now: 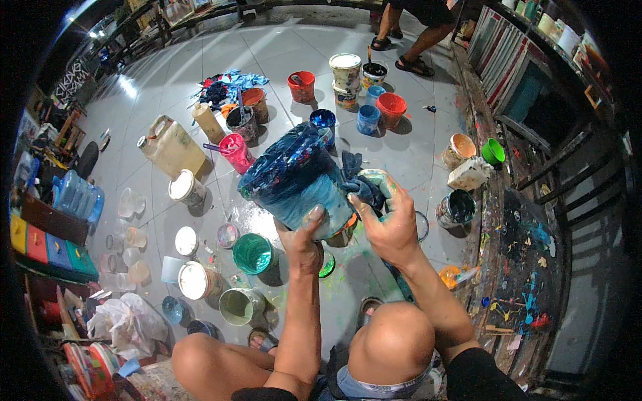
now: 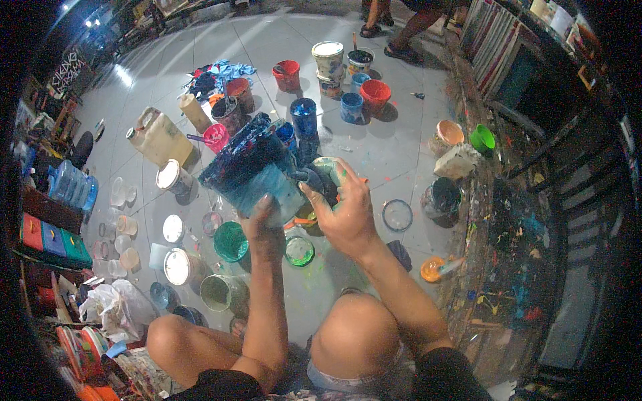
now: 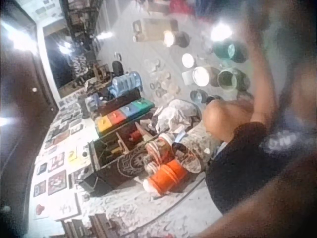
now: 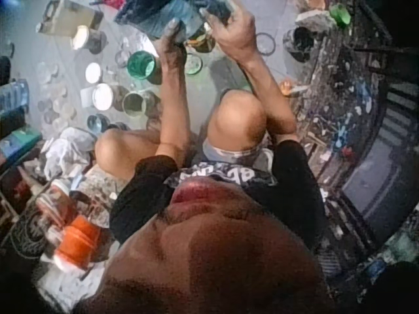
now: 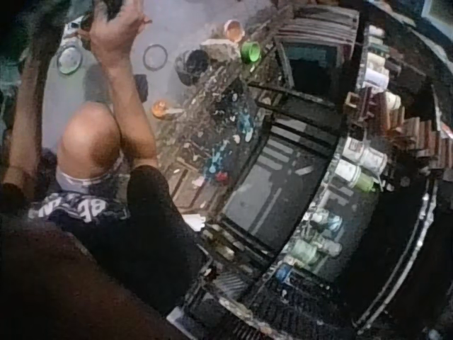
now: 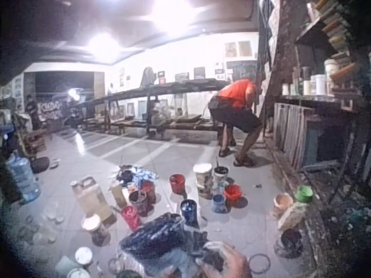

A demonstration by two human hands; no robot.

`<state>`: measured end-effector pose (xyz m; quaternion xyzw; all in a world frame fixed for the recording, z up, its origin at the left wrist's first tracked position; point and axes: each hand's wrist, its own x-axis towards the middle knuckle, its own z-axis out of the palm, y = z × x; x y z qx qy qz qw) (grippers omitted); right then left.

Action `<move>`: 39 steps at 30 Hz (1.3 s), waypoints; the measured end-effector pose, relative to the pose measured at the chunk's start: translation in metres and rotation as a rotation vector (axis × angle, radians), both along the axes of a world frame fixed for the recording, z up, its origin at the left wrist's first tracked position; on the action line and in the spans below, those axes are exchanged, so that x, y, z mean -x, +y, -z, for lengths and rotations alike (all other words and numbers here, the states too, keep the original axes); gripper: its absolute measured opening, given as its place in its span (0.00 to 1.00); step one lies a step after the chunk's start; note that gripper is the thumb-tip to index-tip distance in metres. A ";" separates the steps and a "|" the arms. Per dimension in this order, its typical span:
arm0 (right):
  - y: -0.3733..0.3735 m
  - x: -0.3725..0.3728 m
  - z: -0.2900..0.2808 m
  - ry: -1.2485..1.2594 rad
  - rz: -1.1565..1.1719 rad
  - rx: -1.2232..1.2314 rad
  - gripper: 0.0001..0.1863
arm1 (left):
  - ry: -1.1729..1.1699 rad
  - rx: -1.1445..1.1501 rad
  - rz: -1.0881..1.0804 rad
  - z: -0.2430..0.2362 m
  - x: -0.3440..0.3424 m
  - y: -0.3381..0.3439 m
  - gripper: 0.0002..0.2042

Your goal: The person mixes paint in a small bowl with a spatula and then wipes the outside of the bowl with a cloth.

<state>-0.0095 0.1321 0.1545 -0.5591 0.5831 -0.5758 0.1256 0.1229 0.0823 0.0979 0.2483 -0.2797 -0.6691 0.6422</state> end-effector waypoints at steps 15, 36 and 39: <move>0.017 0.032 0.033 -0.826 0.175 -0.027 0.17 | 0.125 0.004 0.096 0.026 0.015 -0.031 0.36; -0.007 0.021 0.016 0.020 -0.273 -0.059 0.30 | 0.032 0.019 0.201 0.029 -0.014 -0.015 0.46; -0.008 0.020 0.015 0.024 -0.337 -0.044 0.30 | -0.005 0.067 0.228 0.031 -0.018 -0.018 0.45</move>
